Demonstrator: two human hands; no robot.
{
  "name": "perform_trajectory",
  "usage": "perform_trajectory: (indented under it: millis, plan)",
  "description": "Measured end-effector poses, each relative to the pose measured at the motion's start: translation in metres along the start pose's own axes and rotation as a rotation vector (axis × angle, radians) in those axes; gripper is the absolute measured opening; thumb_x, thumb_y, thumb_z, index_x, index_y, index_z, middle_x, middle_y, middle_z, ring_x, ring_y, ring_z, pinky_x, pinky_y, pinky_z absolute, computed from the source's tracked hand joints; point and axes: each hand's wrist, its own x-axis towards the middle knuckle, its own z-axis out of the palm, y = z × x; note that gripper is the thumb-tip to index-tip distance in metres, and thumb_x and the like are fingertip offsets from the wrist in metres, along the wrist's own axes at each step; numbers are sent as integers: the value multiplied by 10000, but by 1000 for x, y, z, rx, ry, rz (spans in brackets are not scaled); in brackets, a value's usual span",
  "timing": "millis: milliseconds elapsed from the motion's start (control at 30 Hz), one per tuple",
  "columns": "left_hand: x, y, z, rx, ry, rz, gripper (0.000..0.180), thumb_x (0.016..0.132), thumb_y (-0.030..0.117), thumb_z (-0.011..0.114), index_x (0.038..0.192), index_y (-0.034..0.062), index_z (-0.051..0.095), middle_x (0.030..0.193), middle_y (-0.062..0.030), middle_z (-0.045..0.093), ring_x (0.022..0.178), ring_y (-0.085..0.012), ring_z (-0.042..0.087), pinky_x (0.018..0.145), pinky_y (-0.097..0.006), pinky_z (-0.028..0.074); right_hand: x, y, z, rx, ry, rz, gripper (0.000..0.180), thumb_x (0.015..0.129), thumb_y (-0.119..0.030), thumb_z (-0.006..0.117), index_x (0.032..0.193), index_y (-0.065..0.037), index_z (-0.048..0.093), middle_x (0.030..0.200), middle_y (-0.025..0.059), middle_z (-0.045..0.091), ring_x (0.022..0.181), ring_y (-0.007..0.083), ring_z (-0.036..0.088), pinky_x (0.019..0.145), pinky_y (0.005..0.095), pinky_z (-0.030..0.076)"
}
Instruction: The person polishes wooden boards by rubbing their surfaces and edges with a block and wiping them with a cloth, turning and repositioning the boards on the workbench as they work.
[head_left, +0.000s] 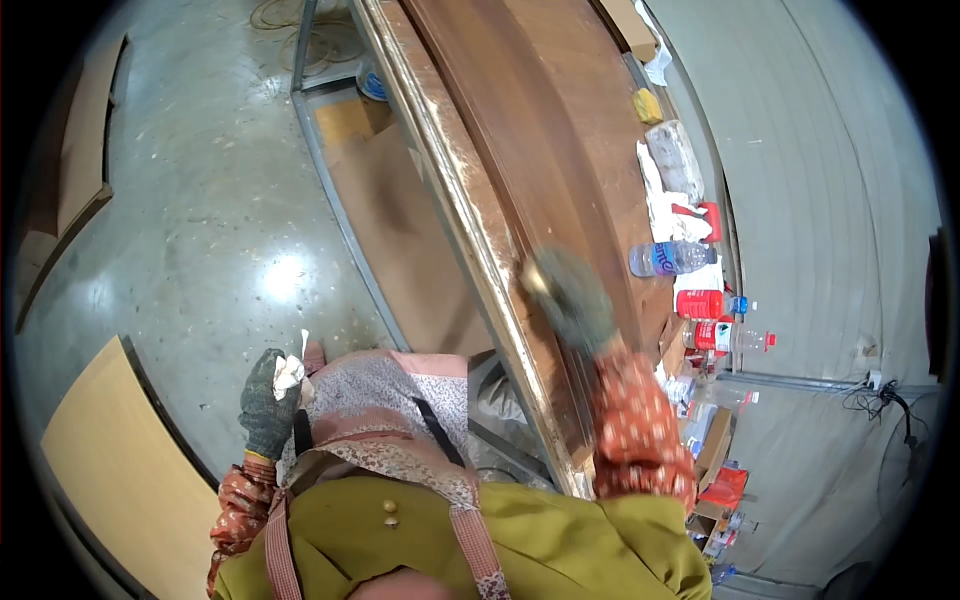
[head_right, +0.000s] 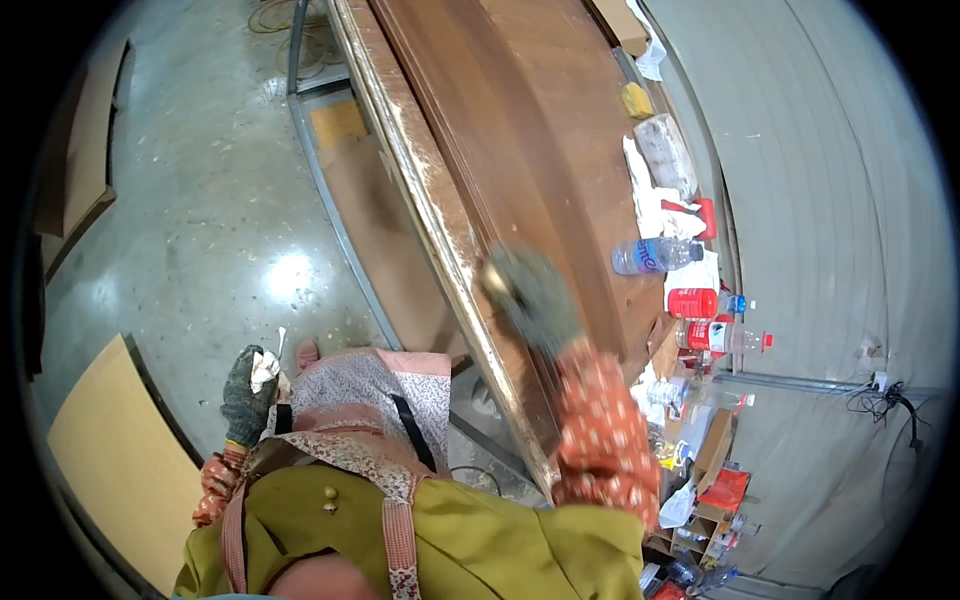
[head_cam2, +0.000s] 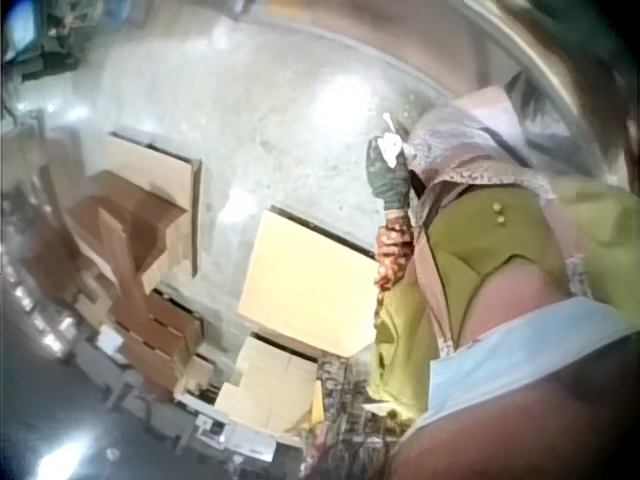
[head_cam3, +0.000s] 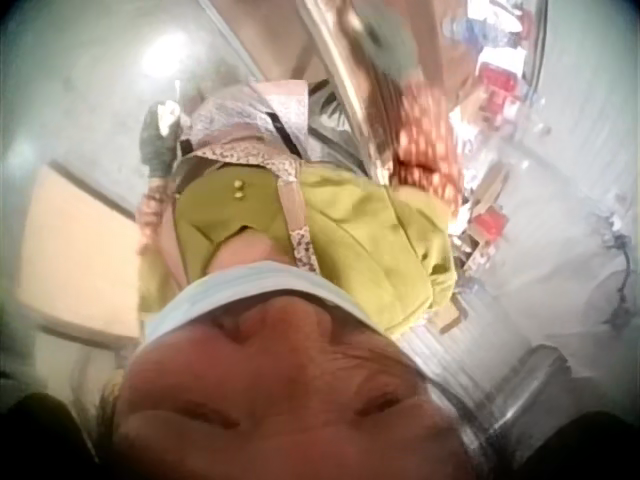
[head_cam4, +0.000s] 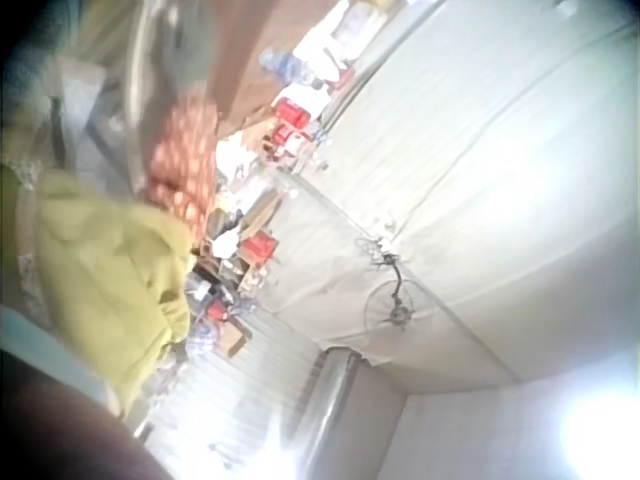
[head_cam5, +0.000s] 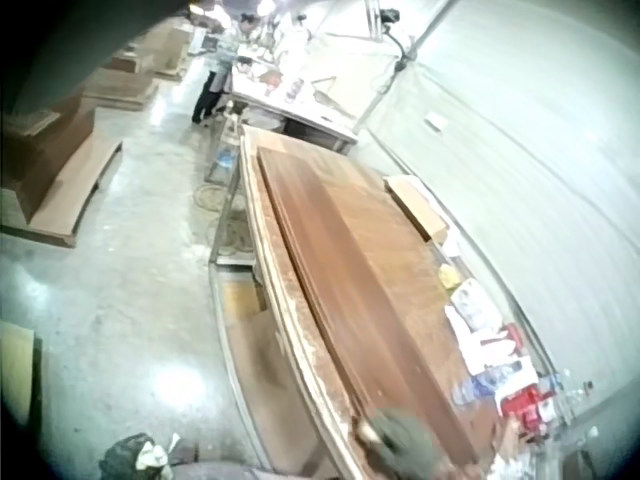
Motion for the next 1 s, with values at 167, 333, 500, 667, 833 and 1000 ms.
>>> perform_trajectory:
  millis: [167,333,500,667,833,1000]
  plan:
    - [-18,12,27,-19,-2,6,424,850,187,694,1216,10,577,1100,-162,647,999,-302,632,891,-363,492,92,29,13,57,177,-17,437,858,-269,655,1245,-78,589,1204,177,596,1096,358,558,953,421,444]
    - [-68,18,58,-58,-57,-36,431,869,236,632,1224,0,563,1202,-187,607,1107,-340,587,954,-403,459,-68,29,2,39,179,-91,401,821,-249,696,1170,-65,621,1119,145,639,1069,331,586,911,430,466]
    - [-107,56,110,-126,-119,17,438,861,233,646,1234,16,567,1220,-175,606,1131,-323,580,968,-393,453,-303,-6,-18,23,223,158,379,802,-155,709,1168,-94,632,1103,145,637,1011,336,606,875,418,495]
    - [-149,152,143,-210,-170,109,331,847,207,683,1117,33,606,973,-121,637,874,-260,640,775,-344,504,-414,-13,-17,111,365,406,436,724,-159,771,1128,-72,634,1116,152,632,1001,332,614,873,410,501]
    - [-190,171,147,-292,-141,50,368,854,210,685,1157,16,604,1058,-162,646,947,-291,634,839,-364,497,-304,1,-34,134,434,119,387,836,-194,701,1171,-30,598,1195,178,608,1091,343,572,962,409,439]
    - [-185,143,140,-141,-40,76,454,829,171,721,1227,12,570,1096,-116,655,999,-202,621,874,-336,494,-341,21,0,77,475,230,441,796,-155,709,1214,-81,589,1153,136,626,1050,321,590,936,423,452]
